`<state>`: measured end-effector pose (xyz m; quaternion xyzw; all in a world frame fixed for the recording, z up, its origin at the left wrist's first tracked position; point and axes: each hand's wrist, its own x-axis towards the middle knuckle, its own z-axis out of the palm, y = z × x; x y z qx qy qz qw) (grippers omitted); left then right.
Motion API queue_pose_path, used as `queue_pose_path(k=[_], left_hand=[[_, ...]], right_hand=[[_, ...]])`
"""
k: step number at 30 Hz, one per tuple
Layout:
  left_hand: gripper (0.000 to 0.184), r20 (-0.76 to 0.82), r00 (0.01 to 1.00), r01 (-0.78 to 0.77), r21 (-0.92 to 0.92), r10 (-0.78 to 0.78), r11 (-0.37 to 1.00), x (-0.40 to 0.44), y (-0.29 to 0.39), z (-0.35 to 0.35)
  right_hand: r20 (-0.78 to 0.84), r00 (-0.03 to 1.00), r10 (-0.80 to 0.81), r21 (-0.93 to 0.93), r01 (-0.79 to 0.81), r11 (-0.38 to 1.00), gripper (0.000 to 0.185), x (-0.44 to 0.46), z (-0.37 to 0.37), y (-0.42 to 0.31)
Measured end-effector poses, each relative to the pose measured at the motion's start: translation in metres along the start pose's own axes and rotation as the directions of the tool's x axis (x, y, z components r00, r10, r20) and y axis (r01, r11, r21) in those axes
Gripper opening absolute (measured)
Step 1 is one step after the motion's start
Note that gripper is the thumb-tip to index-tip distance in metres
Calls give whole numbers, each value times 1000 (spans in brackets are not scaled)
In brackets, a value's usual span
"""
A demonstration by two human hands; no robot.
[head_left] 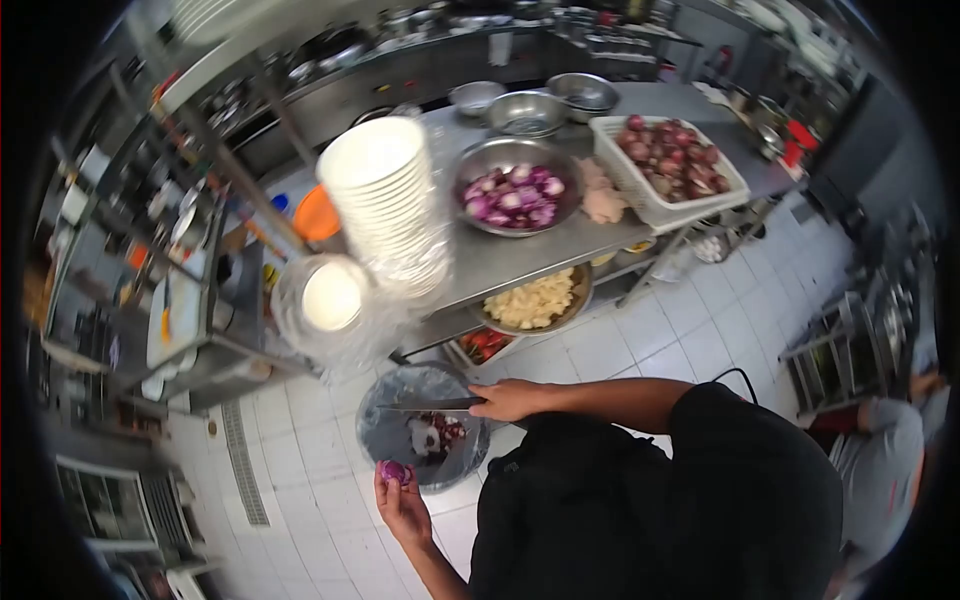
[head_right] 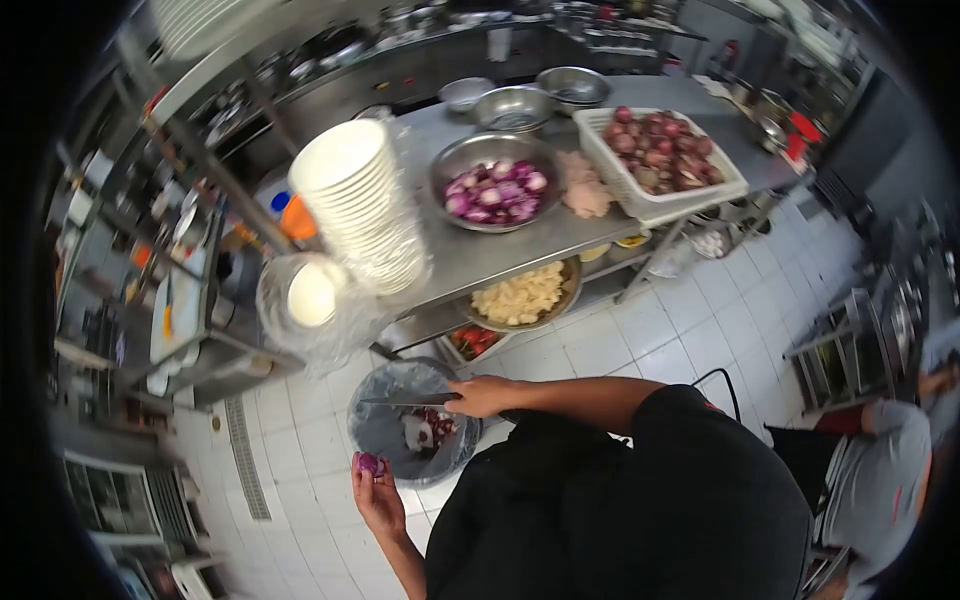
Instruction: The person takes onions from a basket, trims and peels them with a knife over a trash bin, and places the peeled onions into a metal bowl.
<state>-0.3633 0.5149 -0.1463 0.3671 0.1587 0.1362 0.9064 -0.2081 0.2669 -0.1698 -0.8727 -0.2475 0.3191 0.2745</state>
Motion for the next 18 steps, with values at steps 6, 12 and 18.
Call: queue_pose_path(k=[6, 12, 18], left_hand=[[43, 244, 954, 119, 234, -177, 965, 46, -15, 107], [46, 307, 933, -34, 594, -188, 804, 89, -58, 241], [46, 481, 861, -291, 732, -165, 616, 164, -130, 338]], right_hand=[[-92, 982, 166, 246, -139, 959, 71, -87, -16, 44], [-145, 941, 306, 331, -245, 911, 74, -136, -33, 94], [-34, 975, 218, 303, -198, 932, 73, -152, -74, 146]])
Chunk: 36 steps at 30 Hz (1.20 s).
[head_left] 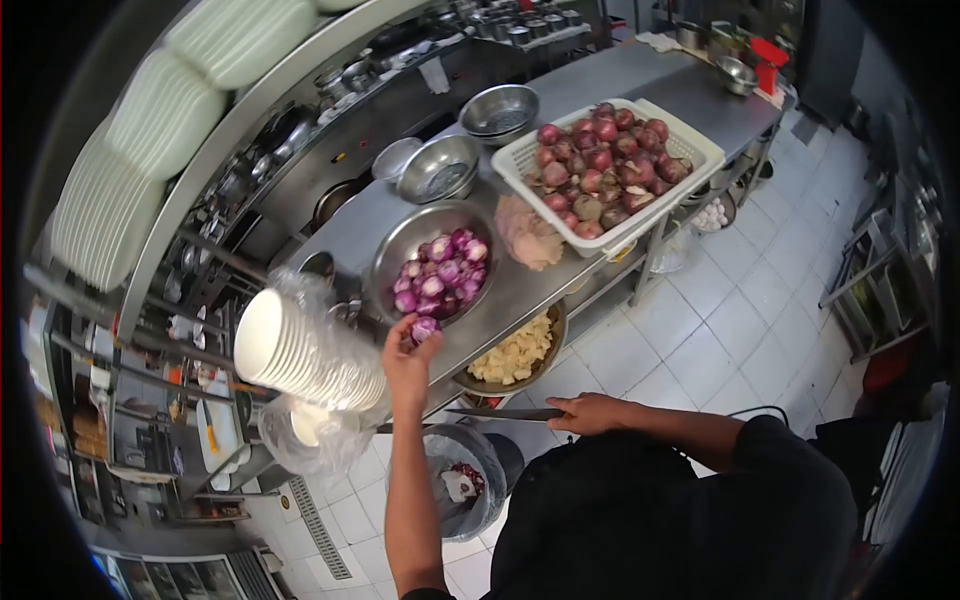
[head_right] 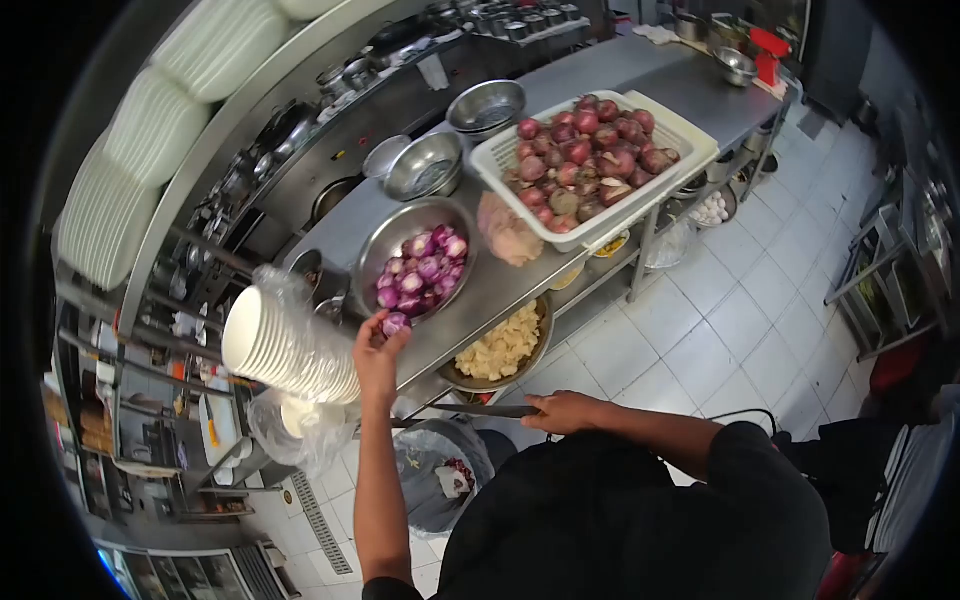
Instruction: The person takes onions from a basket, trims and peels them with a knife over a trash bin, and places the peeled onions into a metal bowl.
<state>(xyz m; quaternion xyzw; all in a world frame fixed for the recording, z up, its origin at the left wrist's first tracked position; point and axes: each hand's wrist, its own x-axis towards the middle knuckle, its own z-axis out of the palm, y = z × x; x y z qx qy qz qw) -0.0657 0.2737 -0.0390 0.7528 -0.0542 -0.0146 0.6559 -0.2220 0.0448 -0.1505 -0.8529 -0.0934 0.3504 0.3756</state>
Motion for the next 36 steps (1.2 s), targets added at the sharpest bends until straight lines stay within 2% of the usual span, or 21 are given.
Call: queue_pose_path(k=[3, 5, 6, 7, 9, 10, 11, 13, 14, 16, 18, 19, 21, 25, 27, 28, 29, 32, 36], left_hand=[[41, -36, 998, -57, 77, 60, 995, 45, -20, 12], [41, -94, 996, 4, 111, 6, 994, 66, -28, 17], [44, -73, 996, -43, 213, 60, 976, 80, -44, 11], [44, -62, 997, -34, 223, 49, 974, 85, -43, 13], [46, -92, 996, 36, 377, -1, 926, 93, -43, 15], [45, -93, 994, 3, 484, 48, 875, 101, -44, 18], [45, -88, 995, 6, 490, 42, 872, 103, -46, 20], [43, 32, 965, -206, 706, 260, 677, 92, 11, 64], [42, 119, 941, -305, 705, 318, 640, 95, 23, 82], [44, 286, 891, -454, 601, 354, 657, 102, 45, 121], [47, 422, 834, -546, 540, 355, 641, 98, 74, 162], [47, 421, 835, -546, 541, 355, 640, 105, 73, 176], [49, 579, 688, -723, 499, 437, 477, 120, 69, 201], [51, 566, 721, -692, 550, 400, 468, 146, 57, 240], [54, 494, 812, -579, 611, 311, 540, 154, 54, 255], [54, 482, 830, -553, 648, 280, 524, 157, 53, 261], [54, 493, 824, -561, 639, 281, 526, 159, 53, 266], [49, 542, 801, -597, 683, 255, 421, 174, 36, 271], [47, 564, 802, -587, 683, 198, 435, 181, 38, 271]], right_hand=[[68, 996, -59, 16, 58, 998, 72, 12, -8, 22], [53, 996, -71, 35, 69, 997, 72, 2, -23, 16], [56, 995, -83, 55, 80, 995, 72, -4, -25, 14], [58, 995, -82, 73, 78, 994, 72, -6, -28, 17], [82, 987, -136, 134, 124, 983, 72, -7, -30, 23], [83, 987, -136, 152, 123, 981, 72, -7, -28, 25], [79, 989, -122, 151, 109, 983, 72, -7, -27, 27], [80, 991, -107, 138, 95, 986, 71, -7, -32, 31], [77, 991, -113, 152, 100, 983, 71, -7, -33, 32], [80, 989, -123, 168, 109, 980, 71, -7, -37, 31], [78, 990, -116, 118, 106, 987, 70, -10, -44, 27], [78, 990, -118, 119, 108, 987, 70, -10, -46, 26], [58, 984, -166, 182, 153, 971, 70, -10, -48, 26], [9, 985, -171, 205, 165, 965, 69, -11, -48, 24], [-21, 978, -210, 223, 209, 952, 68, -16, -51, 22], [-31, 979, -200, 229, 202, 952, 68, -17, -51, 22], [-29, 978, -206, 240, 207, 949, 68, -18, -50, 23], [-38, 979, -200, 256, 203, 945, 67, -27, -54, 25], [-39, 985, -171, 263, 175, 949, 66, -29, -55, 28]])
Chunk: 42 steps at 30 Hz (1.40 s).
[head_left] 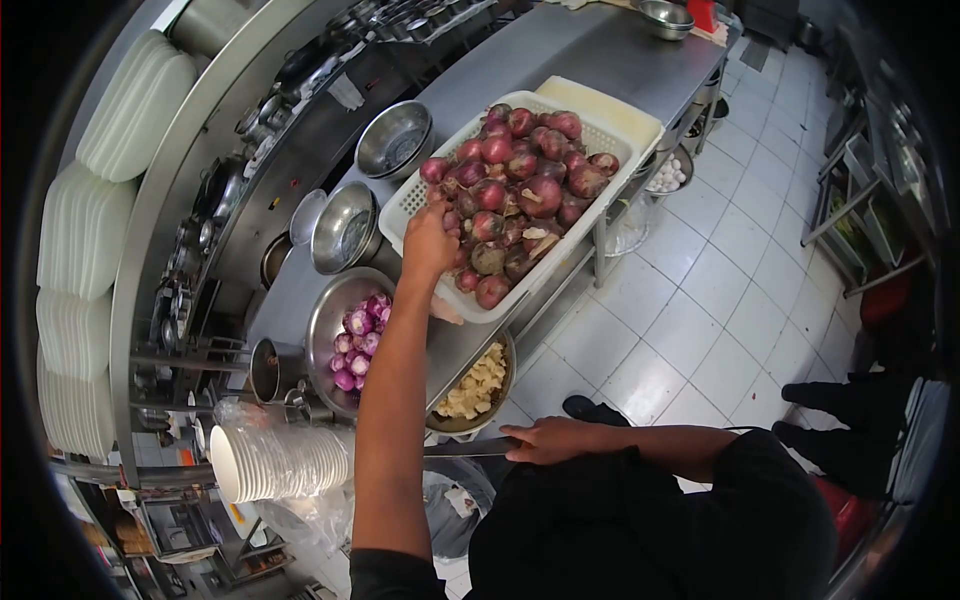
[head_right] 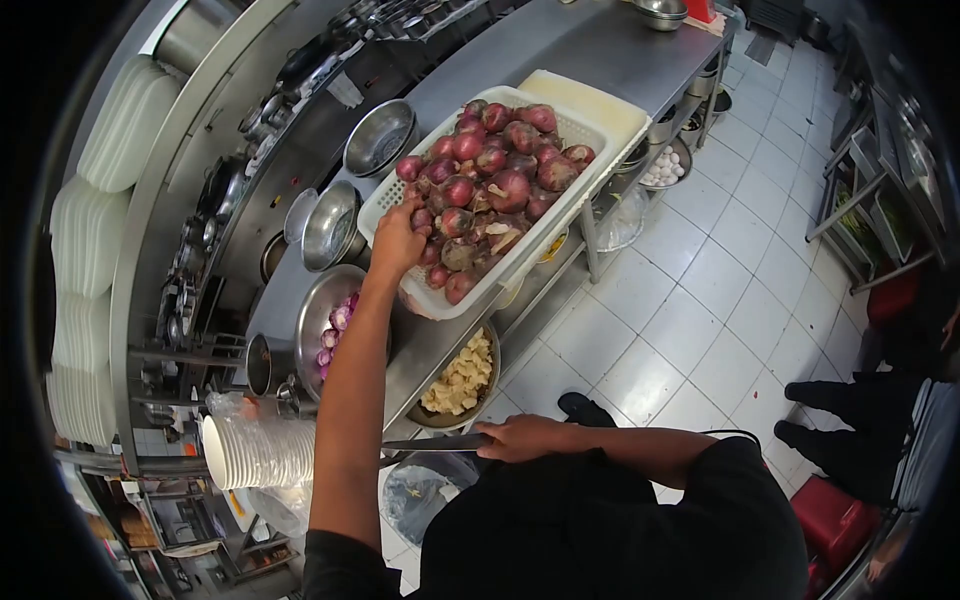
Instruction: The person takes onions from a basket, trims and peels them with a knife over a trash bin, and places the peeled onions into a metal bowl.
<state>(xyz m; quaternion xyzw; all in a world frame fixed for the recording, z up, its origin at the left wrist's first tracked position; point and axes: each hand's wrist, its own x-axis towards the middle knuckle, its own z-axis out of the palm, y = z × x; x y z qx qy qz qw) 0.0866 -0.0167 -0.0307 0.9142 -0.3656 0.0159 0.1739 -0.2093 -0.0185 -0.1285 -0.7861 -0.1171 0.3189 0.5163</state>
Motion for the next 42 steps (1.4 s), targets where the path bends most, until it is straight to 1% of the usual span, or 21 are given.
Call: queue_pose_path(k=[3, 5, 7, 9, 11, 13, 15, 17, 19, 20, 21, 22, 23, 24, 26, 27, 29, 33, 36, 40, 42], left_hand=[[47, -56, 998, 31, -88, -36, 996, -7, -9, -8], [47, -195, 978, 4, -321, -71, 947, -32, -10, -33], [43, -175, 952, 72, -671, -252, 738, -83, 8, -84], [44, -283, 891, 18, -758, -354, 652, -148, 13, -129], [49, -350, 792, -109, -887, -500, 449, -222, 5, -153], [55, -407, 694, -181, -897, -594, 403, -308, -11, -164], [56, -413, 533, -199, -909, -738, 365, -382, -18, -159], [50, -347, 409, -265, -930, -844, 254, -455, -27, -138], [42, -308, 209, -304, -922, -928, 238, -519, -29, -101], [34, -285, 152, -305, -924, -946, 230, -534, -25, -90], [33, -275, 142, -316, -923, -951, 220, -544, -20, -82], [33, -243, 133, -380, -908, -961, 177, -558, -18, -74], [31, -232, 80, -418, -890, -969, 179, -569, -19, -65], [31, -228, 90, -468, -869, -970, 161, -581, -22, -63], [35, -184, -18, -511, -843, -983, 167, -593, -25, -67], [35, -193, 8, -530, -833, -981, 160, -606, -34, -65], [31, -181, 9, -562, -815, -983, 145, -631, -48, -63], [22, -157, 2, -525, -840, -988, 133, -647, -51, -86], [19, -158, 39, -502, -857, -987, 117, -662, -56, -85], [19, -168, -48, -491, -855, -985, 170, -669, -59, -85], [19, -173, -78, -468, -863, -982, 190, -670, -61, -77]], right_hand=[[5, 999, 45, -12, -45, 999, 67, -3, -3, -6], [-7, 1000, 13, -82, -14, 997, 68, 1, -1, -4], [16, 1000, 16, -96, -14, 995, 69, 7, -2, -8], [74, 997, 33, -67, -28, 997, 68, 14, -3, -12], [110, 994, -7, -80, 16, 997, 68, 29, 10, -4], [145, 988, -50, -112, 67, 991, 68, 43, 15, -10], [172, 979, -106, -134, 130, 982, 68, 55, 21, -24], [208, 967, -144, -137, 174, 975, 68, 74, 37, -34], [255, 950, -178, -138, 218, 966, 68, 90, 56, -50], [229, 948, -222, -151, 260, 954, 68, 96, 66, -60], [210, 941, -266, -159, 301, 940, 68, 102, 78, -73], [246, 940, -238, -135, 276, 952, 67, 103, 89, -92], [257, 935, -242, -157, 288, 945, 67, 104, 101, -108], [301, 932, -201, -174, 261, 950, 65, 102, 113, -130], [338, 924, -177, -165, 244, 956, 63, 101, 143, -157], [368, 914, -172, -183, 252, 950, 63, 99, 159, -163], [356, 894, -273, -111, 330, 937, 65, 98, 185, -177], [400, 890, -218, -151, 299, 942, 63, 90, 221, -200], [385, 893, -235, -160, 315, 936, 63, 92, 240, -203], [390, 885, -255, -186, 346, 919, 64, 100, 257, -207], [421, 884, -202, -215, 314, 925, 65, 104, 263, -215]])
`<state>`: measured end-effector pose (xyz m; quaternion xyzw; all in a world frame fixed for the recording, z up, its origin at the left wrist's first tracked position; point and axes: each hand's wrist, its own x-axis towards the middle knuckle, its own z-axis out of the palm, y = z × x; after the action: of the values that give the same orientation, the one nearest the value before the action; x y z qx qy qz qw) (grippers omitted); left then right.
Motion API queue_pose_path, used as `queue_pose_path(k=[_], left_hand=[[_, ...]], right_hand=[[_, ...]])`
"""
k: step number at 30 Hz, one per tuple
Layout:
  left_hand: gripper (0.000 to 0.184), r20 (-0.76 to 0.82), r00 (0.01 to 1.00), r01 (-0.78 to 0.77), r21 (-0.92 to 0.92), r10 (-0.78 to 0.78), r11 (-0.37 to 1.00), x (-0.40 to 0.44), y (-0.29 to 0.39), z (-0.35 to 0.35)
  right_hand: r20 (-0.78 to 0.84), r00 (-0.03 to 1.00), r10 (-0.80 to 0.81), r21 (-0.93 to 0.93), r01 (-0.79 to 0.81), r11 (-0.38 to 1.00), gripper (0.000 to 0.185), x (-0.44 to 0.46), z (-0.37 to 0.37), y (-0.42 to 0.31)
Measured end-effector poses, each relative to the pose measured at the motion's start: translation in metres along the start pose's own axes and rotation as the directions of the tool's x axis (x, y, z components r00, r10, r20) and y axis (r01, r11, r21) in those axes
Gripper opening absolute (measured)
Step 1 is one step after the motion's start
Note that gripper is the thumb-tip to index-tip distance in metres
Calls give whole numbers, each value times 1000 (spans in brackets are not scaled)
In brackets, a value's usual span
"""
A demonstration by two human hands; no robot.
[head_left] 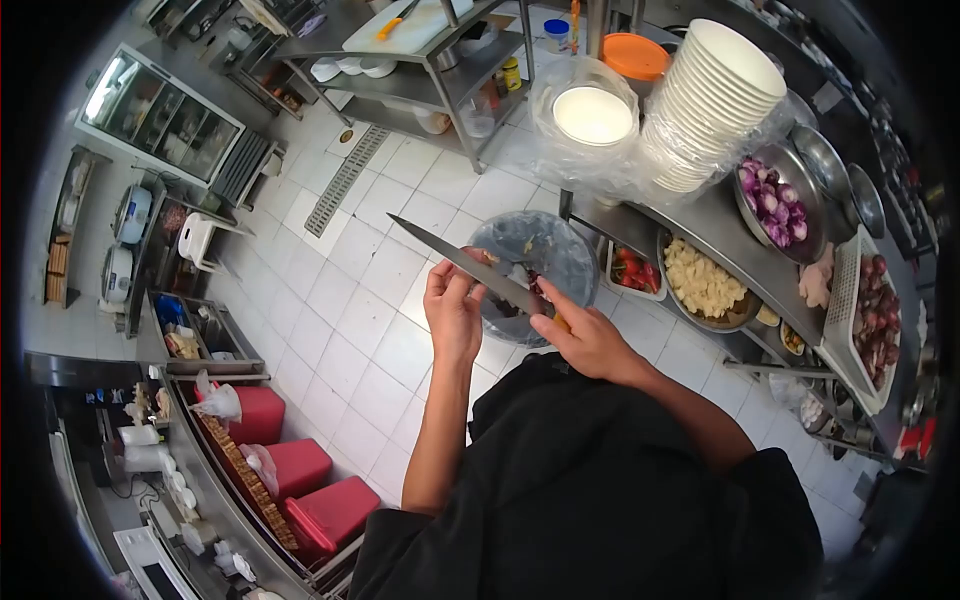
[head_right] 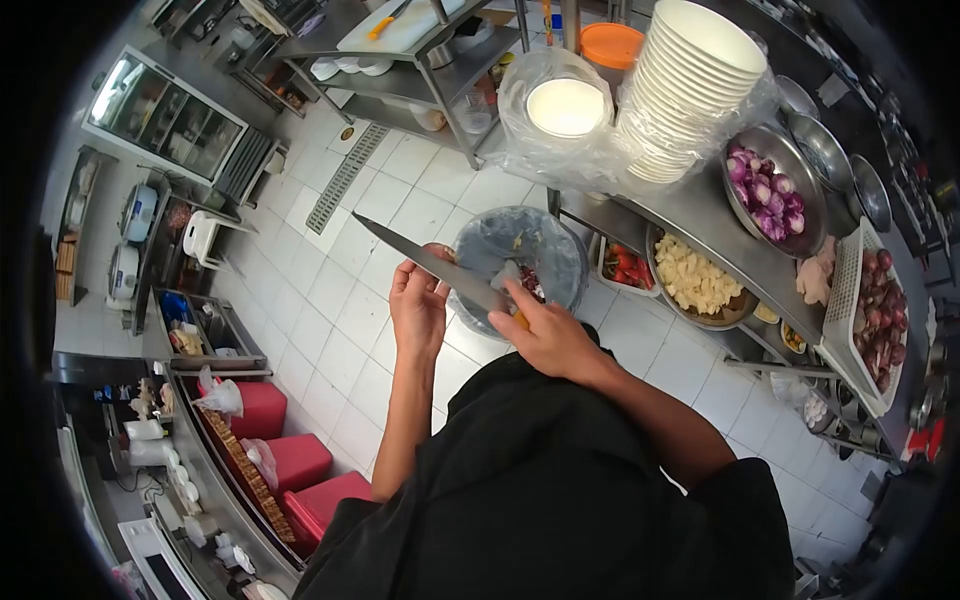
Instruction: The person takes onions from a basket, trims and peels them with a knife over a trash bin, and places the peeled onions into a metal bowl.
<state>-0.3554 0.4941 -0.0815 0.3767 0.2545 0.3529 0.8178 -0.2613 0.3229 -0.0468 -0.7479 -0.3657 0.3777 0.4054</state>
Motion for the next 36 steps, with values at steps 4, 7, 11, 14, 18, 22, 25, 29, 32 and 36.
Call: queue_pose_path(k=[4, 7, 11, 14, 18, 22, 25, 29, 32, 36], left_hand=[[24, -94, 996, -5, 16, 6, 1000, -3, -21, 5], [29, -139, 990, 1, 52, 6, 999, -8, -37, -6], [31, -156, 987, 27, -70, -38, 997, -10, -38, -9], [39, -120, 988, 76, -173, -98, 982, -11, -34, -22], [45, -84, 986, 116, -290, -146, 950, -13, -34, -33], [43, -179, 975, 92, -227, -134, 969, -14, -40, -28], [45, -155, 981, 78, -222, -115, 972, -15, -40, -31], [46, -121, 988, 54, -285, -92, 957, -14, -35, -43], [45, -1, 991, 121, -420, -134, 900, -12, -32, -51], [46, -95, 979, 118, -454, -180, 883, -12, -34, -44]], right_hand=[[-55, 993, -106, -43, 104, 994, 65, 43, 18, 12], [-156, 944, -290, -75, 281, 957, 68, 75, 27, 27], [289, 950, 116, 442, -240, 864, 56, 91, 5, 12], [469, 874, 126, 544, -398, 739, 46, 95, -4, 19], [532, 840, 111, 518, -426, 742, 42, 100, -4, 15], [529, 841, 113, 489, -411, 769, 39, 99, -4, 12], [464, 878, 114, 487, -360, 796, 39, 102, -4, 16], [473, 868, 152, 491, -403, 773, 40, 117, -14, 28], [472, 851, 230, 395, -437, 808, 48, 124, -12, 36], [405, 887, 223, 290, -355, 889, 62, 125, -6, 38]])
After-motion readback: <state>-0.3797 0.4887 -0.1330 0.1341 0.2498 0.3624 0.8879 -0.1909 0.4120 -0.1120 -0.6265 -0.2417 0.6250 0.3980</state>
